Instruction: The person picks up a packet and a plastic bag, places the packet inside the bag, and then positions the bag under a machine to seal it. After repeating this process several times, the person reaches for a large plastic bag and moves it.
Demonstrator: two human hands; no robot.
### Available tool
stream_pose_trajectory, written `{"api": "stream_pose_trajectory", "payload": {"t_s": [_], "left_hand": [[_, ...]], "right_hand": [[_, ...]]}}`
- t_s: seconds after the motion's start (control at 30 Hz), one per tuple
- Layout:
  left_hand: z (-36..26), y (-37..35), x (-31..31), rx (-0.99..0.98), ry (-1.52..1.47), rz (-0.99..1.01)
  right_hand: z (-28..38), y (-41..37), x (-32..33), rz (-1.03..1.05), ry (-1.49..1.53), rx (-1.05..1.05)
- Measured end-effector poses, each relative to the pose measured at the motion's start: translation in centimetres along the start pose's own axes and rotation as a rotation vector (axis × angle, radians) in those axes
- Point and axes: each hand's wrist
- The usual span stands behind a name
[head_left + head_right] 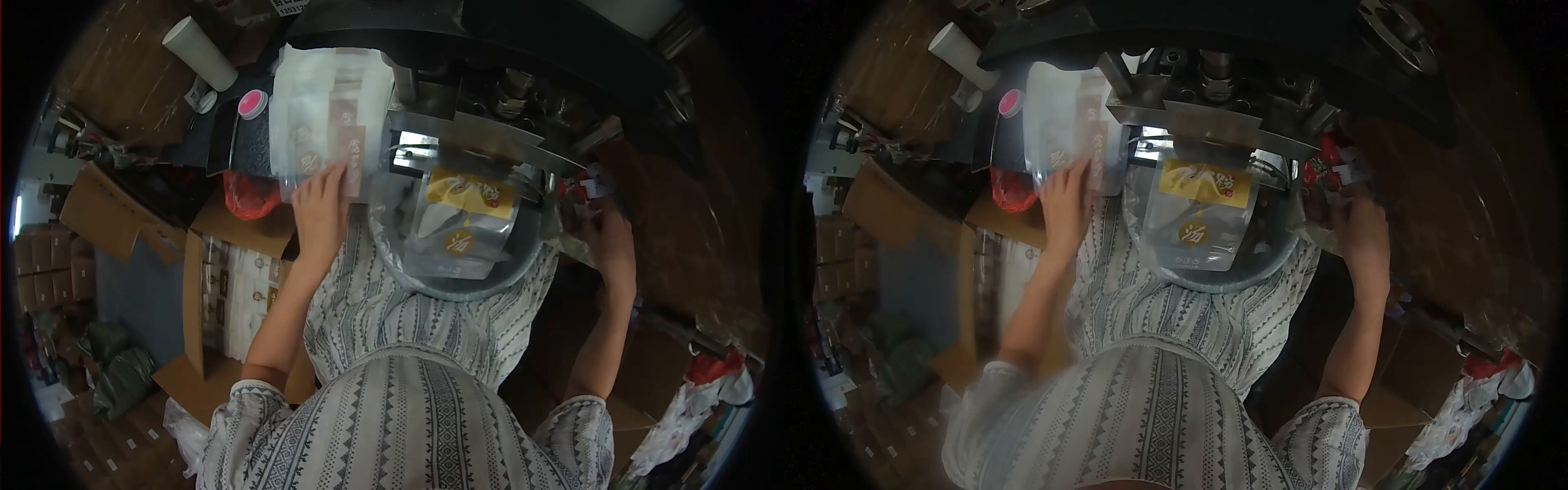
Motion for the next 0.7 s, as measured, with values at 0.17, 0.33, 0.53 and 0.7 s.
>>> {"api": "stream_pose_trajectory", "payload": {"t_s": [0.17, 0.33, 0.53, 0.7], "left_hand": [[-1.8, -1.5, 3.2, 0.108, -0.282, -0.002], [-5.4, -1.9, 5.0, -0.005, -0.328, -0.071], [-6.7, -2.2, 5.5, -0.197, -0.359, 0.061], [-8.0, -1.3, 2.8, -0.304, -0.569, 0.323]], "right_hand": [[1.5, -1.3, 0.4, -0.151, 0.487, 0.29], [11.0, -2.3, -1.4, -0.003, 0.536, 0.611], [12.7, -1.9, -2.3, -0.051, 0.371, 0.867], [11.0, -1.2, -2.5, 0.136, 0.464, 0.723]]}}
Point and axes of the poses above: each hand's wrist, its own y-axis towards the middle knuckle, its own x-axis out of the back of the hand, z = x × y, and after that the axes turned 13 degrees about z, right-handed
